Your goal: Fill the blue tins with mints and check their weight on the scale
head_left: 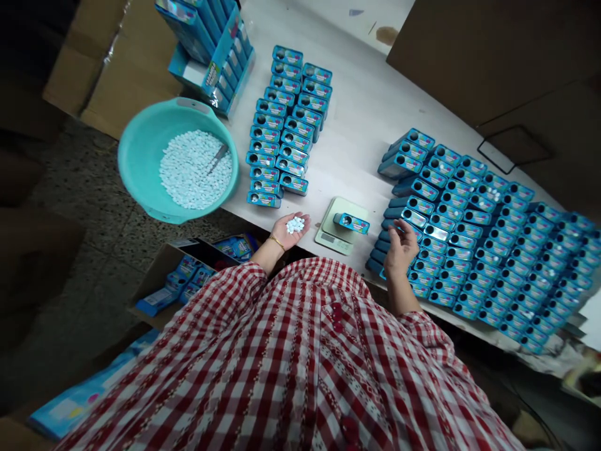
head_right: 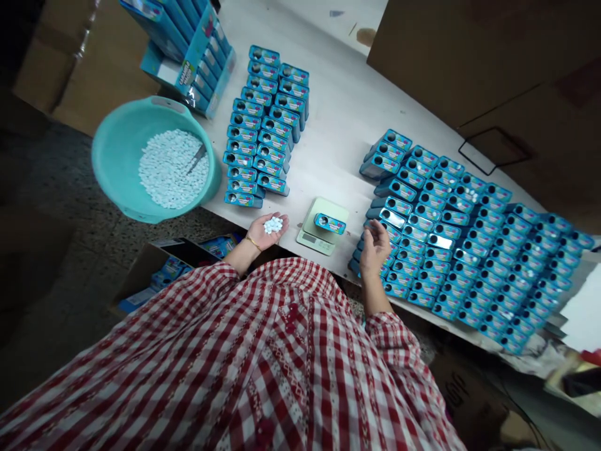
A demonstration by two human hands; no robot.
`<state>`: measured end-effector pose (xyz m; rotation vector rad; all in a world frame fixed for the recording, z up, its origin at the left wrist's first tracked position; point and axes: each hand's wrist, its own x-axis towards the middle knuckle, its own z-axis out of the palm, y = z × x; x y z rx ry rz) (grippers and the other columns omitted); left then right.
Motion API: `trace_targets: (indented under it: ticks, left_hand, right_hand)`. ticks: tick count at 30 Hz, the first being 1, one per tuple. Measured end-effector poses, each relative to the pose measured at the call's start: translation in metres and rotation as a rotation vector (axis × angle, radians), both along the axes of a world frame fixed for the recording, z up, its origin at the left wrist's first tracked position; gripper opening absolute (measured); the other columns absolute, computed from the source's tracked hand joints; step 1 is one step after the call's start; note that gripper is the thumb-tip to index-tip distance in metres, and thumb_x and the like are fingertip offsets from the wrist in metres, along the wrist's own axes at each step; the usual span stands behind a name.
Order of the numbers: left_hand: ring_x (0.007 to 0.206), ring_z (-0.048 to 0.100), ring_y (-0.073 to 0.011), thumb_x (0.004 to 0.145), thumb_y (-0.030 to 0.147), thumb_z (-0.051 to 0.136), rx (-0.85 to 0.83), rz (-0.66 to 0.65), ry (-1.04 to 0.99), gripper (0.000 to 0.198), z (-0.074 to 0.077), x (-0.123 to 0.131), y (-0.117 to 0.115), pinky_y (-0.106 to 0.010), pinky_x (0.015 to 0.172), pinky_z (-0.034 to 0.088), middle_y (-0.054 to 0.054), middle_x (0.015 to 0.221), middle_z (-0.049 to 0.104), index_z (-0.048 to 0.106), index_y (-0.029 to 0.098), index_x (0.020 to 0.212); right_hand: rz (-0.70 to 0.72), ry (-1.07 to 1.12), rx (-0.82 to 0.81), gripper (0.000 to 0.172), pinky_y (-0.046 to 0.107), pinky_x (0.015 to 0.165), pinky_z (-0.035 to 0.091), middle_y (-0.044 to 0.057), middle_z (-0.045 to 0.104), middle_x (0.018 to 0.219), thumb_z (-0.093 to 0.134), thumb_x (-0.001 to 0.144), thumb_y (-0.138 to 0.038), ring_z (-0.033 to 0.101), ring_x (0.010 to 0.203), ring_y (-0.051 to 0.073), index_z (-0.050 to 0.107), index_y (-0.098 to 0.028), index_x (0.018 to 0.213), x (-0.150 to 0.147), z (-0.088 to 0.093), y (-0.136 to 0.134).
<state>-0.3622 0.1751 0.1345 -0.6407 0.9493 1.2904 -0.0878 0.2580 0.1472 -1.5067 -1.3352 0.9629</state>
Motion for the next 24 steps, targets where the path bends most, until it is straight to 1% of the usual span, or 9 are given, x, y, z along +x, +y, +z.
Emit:
trace_targets:
  ticks: [4, 7, 9, 11, 13, 15, 18, 21, 24]
  left_hand:
    - [0.08, 0.065, -0.0182, 0.082, 0.018, 0.043, -0.001, 0.004, -0.002, 0.018, 0.001, -0.001, -0.001, -0.033, 0.075, 0.052, -0.01, 0.079, 0.067, 0.06, 0.012, 0.087]
    - [0.081, 0.065, -0.0184, 0.082, 0.019, 0.043, 0.006, -0.009, 0.0, 0.019, 0.001, -0.001, -0.002, -0.034, 0.077, 0.051, -0.01, 0.08, 0.067, 0.06, 0.013, 0.089]
    - [0.083, 0.065, -0.0186, 0.082, 0.019, 0.043, 0.017, -0.032, -0.002, 0.019, 0.003, 0.001, -0.004, -0.035, 0.079, 0.051, -0.01, 0.082, 0.068, 0.06, 0.013, 0.088]
    - [0.084, 0.065, -0.0189, 0.082, 0.019, 0.044, 0.029, -0.06, -0.014, 0.018, 0.004, 0.004, -0.006, -0.035, 0.081, 0.05, -0.01, 0.082, 0.068, 0.061, 0.013, 0.085]
    - [0.084, 0.065, -0.0193, 0.082, 0.018, 0.043, 0.033, -0.079, -0.032, 0.018, 0.005, 0.008, -0.008, -0.035, 0.08, 0.05, -0.011, 0.083, 0.068, 0.06, 0.012, 0.083]
    - [0.082, 0.066, -0.0193, 0.082, 0.018, 0.043, 0.027, -0.081, -0.044, 0.019, 0.004, 0.011, -0.01, -0.034, 0.078, 0.051, -0.011, 0.082, 0.068, 0.06, 0.012, 0.08]
    - [0.08, 0.066, -0.0189, 0.083, 0.018, 0.042, 0.022, -0.072, -0.049, 0.02, 0.002, 0.011, -0.013, -0.033, 0.076, 0.052, -0.011, 0.081, 0.068, 0.06, 0.011, 0.078]
    - [0.079, 0.066, -0.0187, 0.082, 0.018, 0.042, 0.026, -0.05, -0.032, 0.02, 0.002, 0.006, -0.015, -0.032, 0.075, 0.052, -0.011, 0.081, 0.068, 0.06, 0.011, 0.078]
    - [0.08, 0.066, -0.0189, 0.082, 0.018, 0.042, 0.028, -0.022, -0.013, 0.02, 0.003, 0.0, -0.016, -0.032, 0.075, 0.052, -0.011, 0.081, 0.068, 0.06, 0.011, 0.078]
  right_hand:
    - [-0.048, -0.057, 0.041, 0.035, 0.043, 0.086, 0.048, 0.006, 0.062, 0.098, 0.057, 0.075, -0.038, 0.06, 0.09, 0.019, 0.06, -0.017, 0.103, -0.003, 0.006, 0.001]
    - [-0.051, -0.185, 0.118, 0.028, 0.041, 0.083, 0.049, 0.005, 0.061, 0.093, 0.055, 0.078, -0.037, 0.059, 0.088, 0.018, 0.061, -0.018, 0.098, -0.005, 0.018, -0.003]
    - [0.036, -0.293, 0.164, 0.023, 0.04, 0.08, 0.049, 0.005, 0.061, 0.088, 0.053, 0.079, -0.036, 0.058, 0.086, 0.019, 0.063, -0.02, 0.093, -0.011, 0.029, -0.011]
    - [0.219, -0.373, 0.177, 0.019, 0.039, 0.077, 0.049, 0.005, 0.061, 0.084, 0.053, 0.08, -0.034, 0.057, 0.082, 0.019, 0.063, -0.022, 0.089, -0.02, 0.038, -0.021]
    - [0.384, -0.402, 0.172, 0.017, 0.038, 0.072, 0.049, 0.004, 0.06, 0.082, 0.052, 0.081, -0.033, 0.056, 0.077, 0.018, 0.063, -0.023, 0.09, -0.029, 0.042, -0.03]
    - [0.41, -0.411, 0.169, 0.02, 0.037, 0.069, 0.049, 0.005, 0.058, 0.086, 0.052, 0.081, -0.033, 0.054, 0.076, 0.018, 0.061, -0.024, 0.097, -0.034, 0.039, -0.035]
    - [0.373, -0.449, 0.136, 0.039, 0.037, 0.069, 0.05, 0.009, 0.053, 0.104, 0.053, 0.079, -0.037, 0.052, 0.09, 0.021, 0.052, -0.024, 0.116, -0.033, 0.026, -0.03]
    - [0.463, -0.514, 0.122, 0.056, 0.042, 0.079, 0.048, 0.011, 0.045, 0.12, 0.056, 0.077, -0.04, 0.046, 0.106, 0.025, 0.041, -0.024, 0.128, -0.027, 0.013, -0.016]
    - [0.562, -0.584, 0.171, 0.06, 0.047, 0.091, 0.042, 0.012, 0.043, 0.124, 0.057, 0.076, -0.04, 0.042, 0.114, 0.027, 0.037, -0.024, 0.13, -0.024, 0.008, -0.004]
